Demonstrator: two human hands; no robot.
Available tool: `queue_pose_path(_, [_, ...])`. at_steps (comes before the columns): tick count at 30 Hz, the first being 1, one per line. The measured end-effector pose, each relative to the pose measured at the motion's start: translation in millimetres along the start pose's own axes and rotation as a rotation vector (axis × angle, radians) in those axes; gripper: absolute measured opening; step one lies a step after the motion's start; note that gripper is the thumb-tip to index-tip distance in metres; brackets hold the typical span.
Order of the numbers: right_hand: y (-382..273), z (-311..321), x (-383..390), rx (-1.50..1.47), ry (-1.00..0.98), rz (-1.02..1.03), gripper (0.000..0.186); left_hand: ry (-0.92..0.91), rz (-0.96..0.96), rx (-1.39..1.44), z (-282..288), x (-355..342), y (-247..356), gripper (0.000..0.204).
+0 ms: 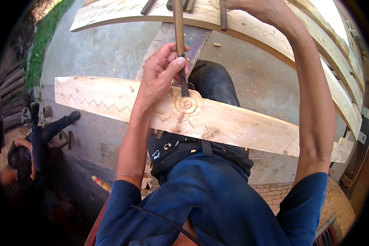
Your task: The person carves a decorative pattern into a long wooden plank using a chisel and a wooden mallet. They repeatedly strike the chisel to deepen the design, occasionally switching tools and clearing wood shavings from the surface.
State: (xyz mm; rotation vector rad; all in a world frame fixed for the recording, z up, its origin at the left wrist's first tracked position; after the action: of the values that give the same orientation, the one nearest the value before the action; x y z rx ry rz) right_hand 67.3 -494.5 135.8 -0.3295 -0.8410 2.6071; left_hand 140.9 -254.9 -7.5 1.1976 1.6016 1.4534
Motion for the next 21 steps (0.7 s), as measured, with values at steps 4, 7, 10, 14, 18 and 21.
queue_pose_path(4, [2.2,2.9,4.2,0.163,0.064,0.110,0.076,-0.019,-0.006,-0.054,-6.9,-0.1,2.1,0.025])
queue_pose_path(7, [7.7,2.9,6.0,0.164,0.065,0.078,0.076,-0.011,-0.020,-0.104,-6.5,-0.1,3.0,0.024])
queue_pose_path(10, [2.2,3.4,7.2,0.103,0.014,-0.036,0.075,0.002,-0.031,-0.117,-5.9,1.1,3.4,0.026])
queue_pose_path(14, [4.7,5.6,3.6,0.093,0.044,-0.036,0.072,-0.028,-0.047,-0.198,-9.2,1.1,7.9,0.029])
queue_pose_path(18, [8.3,9.7,-6.6,0.002,0.099,-0.219,0.072,-0.040,-0.042,-0.259,-8.2,1.4,6.0,0.032])
queue_pose_path(21, [-25.7,25.4,-2.4,-0.021,0.116,-0.097,0.073,-0.064,-0.062,-0.172,-15.6,-1.3,5.7,0.032])
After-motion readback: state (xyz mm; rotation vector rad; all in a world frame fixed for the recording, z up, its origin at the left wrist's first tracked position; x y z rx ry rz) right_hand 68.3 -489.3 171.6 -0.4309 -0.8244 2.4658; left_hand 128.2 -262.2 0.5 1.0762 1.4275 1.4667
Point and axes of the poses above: each hand's wrist, its own x-axis away from the middle knuckle, its own z-axis out of the back of the hand, y = z × x, the point moved 8 cm from there along -x, towards the middle knuckle, and after that the axes turned 1 degree about z, right-handed, at the moved point
